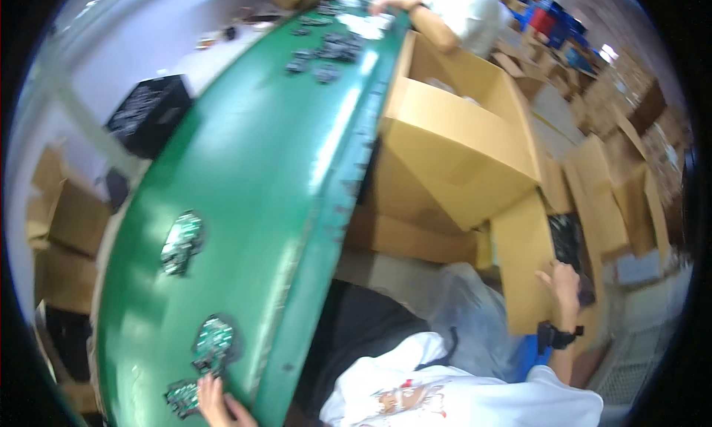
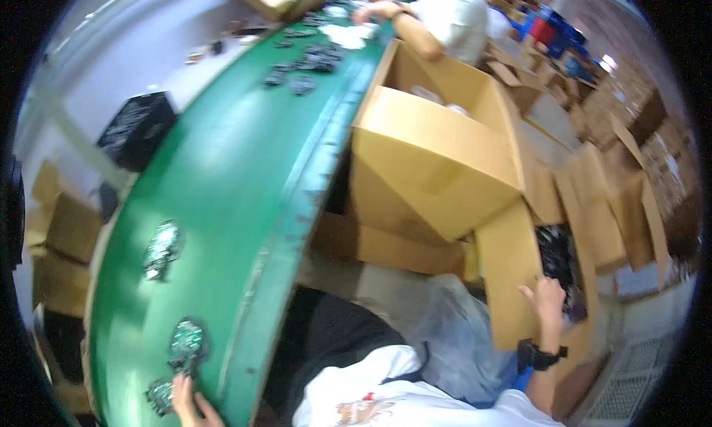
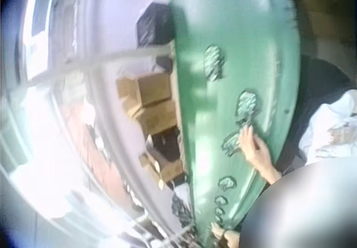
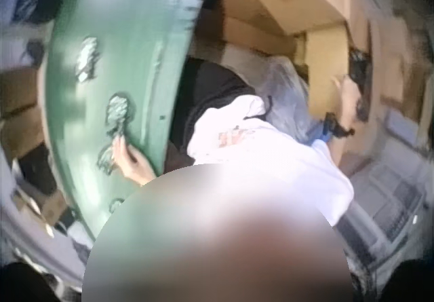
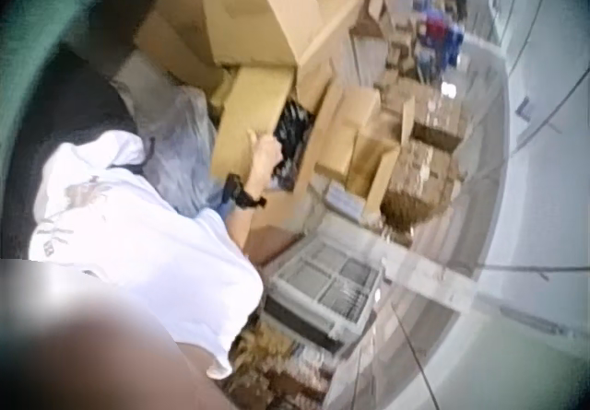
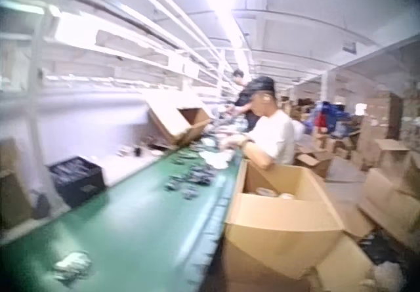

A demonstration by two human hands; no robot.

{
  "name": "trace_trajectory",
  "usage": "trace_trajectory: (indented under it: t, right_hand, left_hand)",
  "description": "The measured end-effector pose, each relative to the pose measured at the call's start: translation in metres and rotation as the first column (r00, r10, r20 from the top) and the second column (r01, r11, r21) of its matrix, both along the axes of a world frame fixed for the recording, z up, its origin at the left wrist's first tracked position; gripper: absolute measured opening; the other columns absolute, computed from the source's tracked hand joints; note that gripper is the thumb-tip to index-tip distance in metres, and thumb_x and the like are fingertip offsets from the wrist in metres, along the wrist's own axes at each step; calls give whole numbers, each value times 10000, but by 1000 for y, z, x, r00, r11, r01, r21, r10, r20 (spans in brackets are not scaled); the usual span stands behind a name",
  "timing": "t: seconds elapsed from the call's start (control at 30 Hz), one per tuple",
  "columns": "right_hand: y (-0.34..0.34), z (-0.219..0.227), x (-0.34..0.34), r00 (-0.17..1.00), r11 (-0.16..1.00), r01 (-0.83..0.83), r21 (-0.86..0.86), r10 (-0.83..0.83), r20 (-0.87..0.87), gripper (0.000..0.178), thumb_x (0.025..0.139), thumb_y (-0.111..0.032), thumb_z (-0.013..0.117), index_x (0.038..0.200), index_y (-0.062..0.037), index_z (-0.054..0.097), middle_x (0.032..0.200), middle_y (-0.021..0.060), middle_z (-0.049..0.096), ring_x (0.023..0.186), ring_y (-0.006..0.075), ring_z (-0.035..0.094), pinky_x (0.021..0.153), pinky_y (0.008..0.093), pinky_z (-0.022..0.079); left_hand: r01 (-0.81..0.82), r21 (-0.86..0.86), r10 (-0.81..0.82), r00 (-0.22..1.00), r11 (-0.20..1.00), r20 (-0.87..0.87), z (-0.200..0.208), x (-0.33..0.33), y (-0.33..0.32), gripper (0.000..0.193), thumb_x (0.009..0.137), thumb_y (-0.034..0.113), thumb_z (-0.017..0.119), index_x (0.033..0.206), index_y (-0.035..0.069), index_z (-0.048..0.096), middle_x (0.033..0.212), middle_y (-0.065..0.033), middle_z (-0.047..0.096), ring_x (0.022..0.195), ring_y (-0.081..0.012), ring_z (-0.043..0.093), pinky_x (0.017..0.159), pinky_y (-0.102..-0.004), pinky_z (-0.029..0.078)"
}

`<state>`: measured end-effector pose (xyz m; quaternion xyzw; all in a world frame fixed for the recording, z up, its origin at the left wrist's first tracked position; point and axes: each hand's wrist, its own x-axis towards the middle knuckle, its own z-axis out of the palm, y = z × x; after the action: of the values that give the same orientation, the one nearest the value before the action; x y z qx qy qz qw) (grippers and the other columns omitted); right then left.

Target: The person assembles small electronic devices by attaching circular components to green circuit boards on a green workbench. They retrieve parts from a cardboard box and place the assembled units into a black container.

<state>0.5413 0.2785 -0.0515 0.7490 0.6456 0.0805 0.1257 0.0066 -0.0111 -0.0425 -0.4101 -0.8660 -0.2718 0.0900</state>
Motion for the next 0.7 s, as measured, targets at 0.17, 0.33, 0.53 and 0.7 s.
trace_trajectory:
  t: [0.17, 0.33, 0.53, 0.7]
  right_hand:
    - [23, 27, -189, 778, 804, -592, -49, 555, -295, 392, 818, -346, 730, 1058, -37, 708, 1023, 174, 701, 997, 346, 650, 840, 429, 533]
    - [10, 83, -387, 20, 28, -1000, 7, 848, -530, 297, 886, -370, 663, 978, -90, 696, 926, 132, 703, 888, 301, 677, 743, 418, 542]
    - [49, 153, -641, -397, -323, -908, 267, 866, -304, 310, 869, -351, 631, 756, -65, 679, 742, 167, 675, 730, 387, 668, 674, 468, 546]
    - [163, 105, -835, -206, -125, -892, 434, 968, -144, 316, 799, -322, 695, 898, -21, 699, 893, 242, 694, 860, 408, 683, 791, 504, 555]
  left_hand:
    - [-17, 2, 17, 999, 1000, 44, -3, -4, -8, 364, 904, 1, 597, 1267, 25, 609, 1233, -164, 638, 1182, -343, 579, 1028, -440, 437]
    - [-34, 107, 27, 997, 994, 71, -16, -10, -20, 340, 868, 49, 660, 1206, 28, 629, 1147, -173, 650, 1102, -369, 598, 990, -459, 451]
    - [-64, 151, 48, 993, 986, 109, -4, -9, -18, 320, 846, 41, 668, 1165, 65, 659, 1074, -139, 658, 1087, -327, 608, 953, -434, 469]
    - [-125, 60, 117, 986, 990, 117, -2, -14, -7, 330, 838, 55, 658, 1164, 103, 672, 1104, -94, 645, 1085, -300, 594, 925, -422, 467]
